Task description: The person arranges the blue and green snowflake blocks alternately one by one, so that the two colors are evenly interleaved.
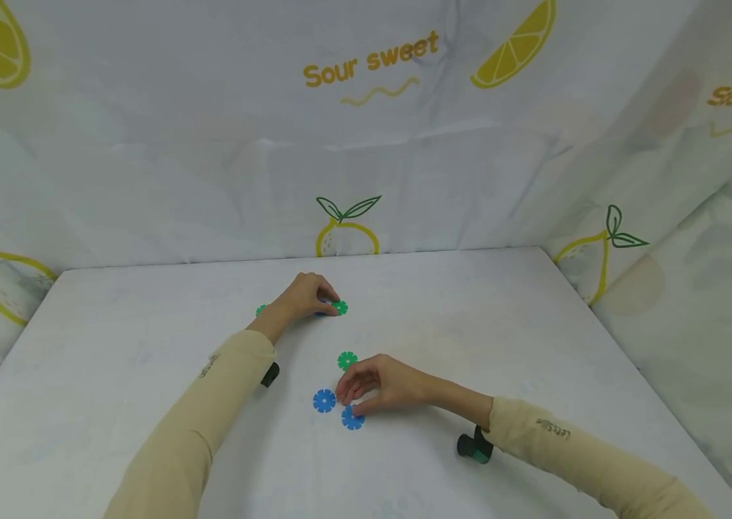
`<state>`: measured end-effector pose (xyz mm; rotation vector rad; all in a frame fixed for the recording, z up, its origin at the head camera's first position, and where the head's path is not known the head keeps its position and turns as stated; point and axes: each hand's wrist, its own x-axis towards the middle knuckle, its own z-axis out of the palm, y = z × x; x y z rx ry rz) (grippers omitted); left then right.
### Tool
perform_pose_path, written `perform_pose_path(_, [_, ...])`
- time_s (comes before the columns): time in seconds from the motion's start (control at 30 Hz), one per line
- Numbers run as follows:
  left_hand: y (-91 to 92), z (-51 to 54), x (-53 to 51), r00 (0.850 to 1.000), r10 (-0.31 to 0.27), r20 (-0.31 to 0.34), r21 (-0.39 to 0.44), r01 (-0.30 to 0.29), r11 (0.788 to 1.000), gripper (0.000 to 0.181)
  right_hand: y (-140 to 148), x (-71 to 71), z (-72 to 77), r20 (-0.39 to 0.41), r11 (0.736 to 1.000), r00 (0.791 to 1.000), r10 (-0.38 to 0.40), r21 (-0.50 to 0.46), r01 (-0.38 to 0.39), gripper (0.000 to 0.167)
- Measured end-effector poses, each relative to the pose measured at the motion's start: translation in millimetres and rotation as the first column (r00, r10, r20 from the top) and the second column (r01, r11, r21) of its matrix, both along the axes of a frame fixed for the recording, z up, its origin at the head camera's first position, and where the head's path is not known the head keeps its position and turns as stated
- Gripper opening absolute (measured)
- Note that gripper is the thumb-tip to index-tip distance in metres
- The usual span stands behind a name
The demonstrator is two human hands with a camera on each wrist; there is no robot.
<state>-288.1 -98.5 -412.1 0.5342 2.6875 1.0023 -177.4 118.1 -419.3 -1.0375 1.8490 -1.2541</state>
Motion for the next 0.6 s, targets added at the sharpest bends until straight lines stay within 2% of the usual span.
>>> perform_pose_path(0.23, [1.8, -0.7, -0.2, 0.999, 0.02, 0.028, 0.004, -0.02, 1.0, 0.024, 6.9, -0.4, 3.7, -0.012, 0.996, 0.998, 0.06, 0.067, -0.06, 0.03])
perform_pose_path(0.33, [2.8, 0.1, 0.7, 0.999, 0.027, 0.038, 0.002, -0.027, 1.0, 0.025, 8.8, -1.5, 6.9, -0.051, 0.988, 0.992, 0.113, 0.113, -0.107, 0.035])
perform_pose_path(0.47, [2.5, 1.3, 1.8, 0.999, 0.025, 0.026, -0.004, -0.025, 1.0, 0.025, 8.4, -3.5, 6.6, -0.13, 0.976, 0.973, 0.191, 0.132, -0.174, 0.035])
perform_pose_path(0.6, [2.0, 3.1, 2.4, 1.0, 0.023, 0.018, -0.01, -0.022, 1.0, 0.025, 6.6, -4.7, 4.8, -0.192, 0.974, 0.96, 0.205, 0.132, -0.182, 0.03])
